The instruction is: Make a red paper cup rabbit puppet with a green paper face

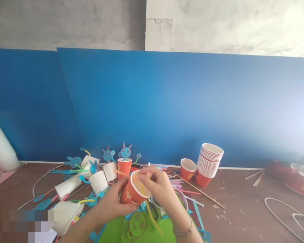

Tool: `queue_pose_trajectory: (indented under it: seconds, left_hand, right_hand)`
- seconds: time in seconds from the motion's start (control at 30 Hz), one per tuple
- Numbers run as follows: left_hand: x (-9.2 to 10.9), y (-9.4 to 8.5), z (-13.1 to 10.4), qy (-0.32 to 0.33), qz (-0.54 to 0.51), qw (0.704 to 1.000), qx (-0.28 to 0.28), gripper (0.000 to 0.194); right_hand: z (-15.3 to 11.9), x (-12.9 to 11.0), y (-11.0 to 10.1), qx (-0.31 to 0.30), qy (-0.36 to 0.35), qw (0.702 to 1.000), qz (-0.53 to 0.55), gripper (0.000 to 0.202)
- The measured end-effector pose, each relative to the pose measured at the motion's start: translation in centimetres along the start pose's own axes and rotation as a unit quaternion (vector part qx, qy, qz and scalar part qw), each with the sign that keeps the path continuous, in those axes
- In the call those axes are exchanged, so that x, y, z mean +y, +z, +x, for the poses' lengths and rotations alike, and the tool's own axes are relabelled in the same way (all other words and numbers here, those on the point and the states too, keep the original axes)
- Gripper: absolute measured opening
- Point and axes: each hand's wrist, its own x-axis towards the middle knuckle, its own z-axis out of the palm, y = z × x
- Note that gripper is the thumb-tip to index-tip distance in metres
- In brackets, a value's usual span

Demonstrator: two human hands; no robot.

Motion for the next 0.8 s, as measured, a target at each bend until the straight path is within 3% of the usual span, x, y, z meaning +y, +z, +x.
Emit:
queue_pose_trajectory:
  seconds: [0.1, 0.2, 0.33, 0.47, 0.53, 0.67, 0.8]
  left_hand:
    - [-0.8, 0.2, 0.1, -0.011, -0.019, 0.999, 0.029, 0.061]
    - [-1.6, 0.3, 0.3, -0.013, -0.028, 0.999, 0.022, 0.056]
    - [-1.9, 0.6, 0.5, -0.01, -0.054, 0.998, 0.017, 0.047]
    - [-1.9, 1.0, 0.7, -0.011, -0.101, 0.995, 0.022, 0.056]
    - [-1.8, 1.0, 0.8, -0.015, -0.131, 0.99, 0.05, 0.062]
    - [-1.5, 0.7, 1.3, -0.008, -0.194, 0.969, 0.156, 0.067]
    - [-0.9, 0.6, 1.2, -0.008, -0.284, 0.94, 0.186, 0.055]
  right_hand:
    - [0.0, -0.1, -0.4, 0.038, -0.018, 0.999, 0.0, 0.03]
    - [0.1, 0.0, -0.6, 0.039, -0.056, 0.996, -0.053, 0.026]
    - [0.2, 0.2, -0.3, 0.045, -0.058, 0.992, -0.106, 0.023]
    - [0.1, 0.1, 0.0, 0.042, -0.052, 0.995, -0.08, 0.024]
    - [0.0, -0.1, -0.2, 0.041, -0.04, 0.996, -0.062, 0.033]
    - [0.0, -0.5, -1.5, 0.082, -0.016, 0.995, -0.046, 0.045]
    - [0.1, -0.3, -1.7, -0.002, 0.014, 0.997, 0.075, 0.045]
